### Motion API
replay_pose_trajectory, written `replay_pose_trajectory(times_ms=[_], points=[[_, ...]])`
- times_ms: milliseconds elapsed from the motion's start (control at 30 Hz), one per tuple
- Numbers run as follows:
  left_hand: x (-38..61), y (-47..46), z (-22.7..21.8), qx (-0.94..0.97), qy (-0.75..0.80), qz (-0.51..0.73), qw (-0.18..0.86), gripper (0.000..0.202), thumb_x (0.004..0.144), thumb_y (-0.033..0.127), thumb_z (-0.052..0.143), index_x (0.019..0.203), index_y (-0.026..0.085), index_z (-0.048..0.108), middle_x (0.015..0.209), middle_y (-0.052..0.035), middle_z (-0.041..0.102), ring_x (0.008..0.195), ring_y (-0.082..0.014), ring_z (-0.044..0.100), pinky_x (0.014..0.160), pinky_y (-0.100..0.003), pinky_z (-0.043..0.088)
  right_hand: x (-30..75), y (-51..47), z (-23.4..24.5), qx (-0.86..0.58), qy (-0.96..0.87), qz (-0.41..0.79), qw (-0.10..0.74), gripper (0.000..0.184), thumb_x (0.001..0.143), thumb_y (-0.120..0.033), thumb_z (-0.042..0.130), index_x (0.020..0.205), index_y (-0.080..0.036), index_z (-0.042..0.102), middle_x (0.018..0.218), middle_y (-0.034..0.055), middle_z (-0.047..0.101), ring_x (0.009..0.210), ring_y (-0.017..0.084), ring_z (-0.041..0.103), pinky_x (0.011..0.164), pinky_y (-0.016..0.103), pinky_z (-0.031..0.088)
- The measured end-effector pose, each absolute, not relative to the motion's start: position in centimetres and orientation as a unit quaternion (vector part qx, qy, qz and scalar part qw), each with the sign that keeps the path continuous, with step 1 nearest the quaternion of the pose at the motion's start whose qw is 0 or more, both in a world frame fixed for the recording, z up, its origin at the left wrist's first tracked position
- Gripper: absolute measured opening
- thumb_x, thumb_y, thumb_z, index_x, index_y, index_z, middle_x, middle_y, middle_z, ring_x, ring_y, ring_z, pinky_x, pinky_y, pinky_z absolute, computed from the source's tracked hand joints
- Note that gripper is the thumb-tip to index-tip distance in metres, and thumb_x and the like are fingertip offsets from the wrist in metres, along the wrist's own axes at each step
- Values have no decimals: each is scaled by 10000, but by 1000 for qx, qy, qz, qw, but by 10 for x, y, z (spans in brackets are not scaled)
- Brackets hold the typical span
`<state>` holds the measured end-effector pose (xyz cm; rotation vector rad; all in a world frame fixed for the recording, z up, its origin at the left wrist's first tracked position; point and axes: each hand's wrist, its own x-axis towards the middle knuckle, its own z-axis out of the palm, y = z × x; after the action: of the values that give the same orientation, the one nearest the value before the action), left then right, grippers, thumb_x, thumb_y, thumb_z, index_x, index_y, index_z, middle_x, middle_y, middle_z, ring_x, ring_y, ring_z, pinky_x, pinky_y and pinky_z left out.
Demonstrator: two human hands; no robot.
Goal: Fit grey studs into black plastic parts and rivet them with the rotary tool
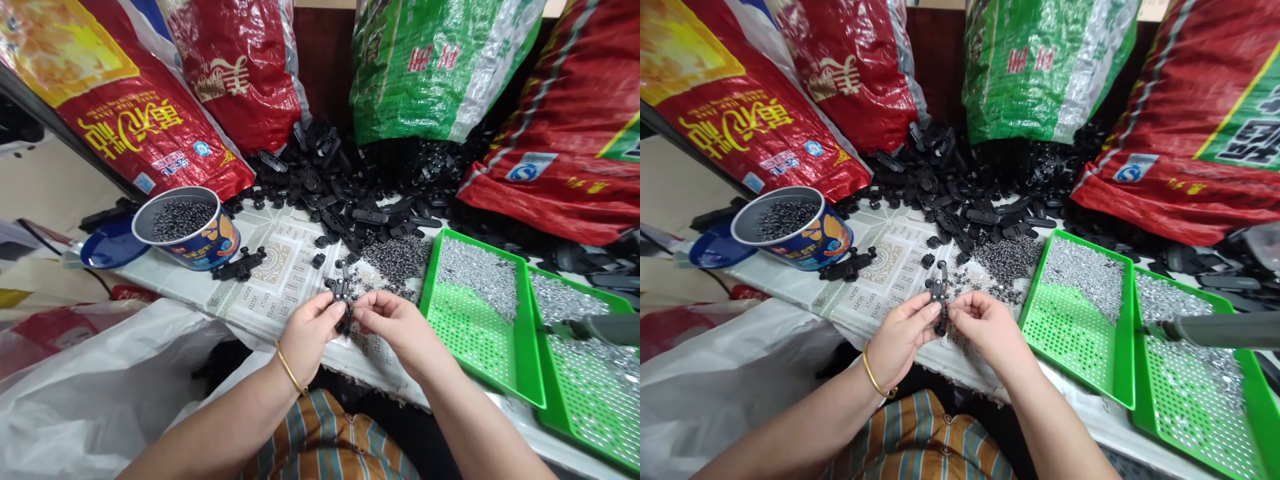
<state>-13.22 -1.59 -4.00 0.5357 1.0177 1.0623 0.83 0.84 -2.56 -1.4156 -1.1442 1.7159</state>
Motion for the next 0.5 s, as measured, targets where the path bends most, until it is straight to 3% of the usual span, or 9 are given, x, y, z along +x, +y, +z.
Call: replay_pose_trajectory(times_ms=[300, 500], points=[[-133, -14, -41, 237, 459, 459, 723, 176, 696, 185, 627, 867, 149, 606, 716, 2, 518, 711, -115, 496, 642, -230, 409, 4, 12, -28, -551, -476, 611, 309, 202, 626, -308, 666, 721, -152, 580, 633, -17, 552, 570, 88, 474, 569, 237, 392], [-133, -15, -43, 195, 448, 455, 745, 211, 700, 160, 619, 910, 145, 600, 824, -29, 573, 723, -105, 511, 643, -223, 414, 5, 3, -38, -551, -503, 576, 335, 158, 672, -304, 628, 741, -171, 577, 604, -22, 559, 565, 99, 503, 550, 231, 421]])
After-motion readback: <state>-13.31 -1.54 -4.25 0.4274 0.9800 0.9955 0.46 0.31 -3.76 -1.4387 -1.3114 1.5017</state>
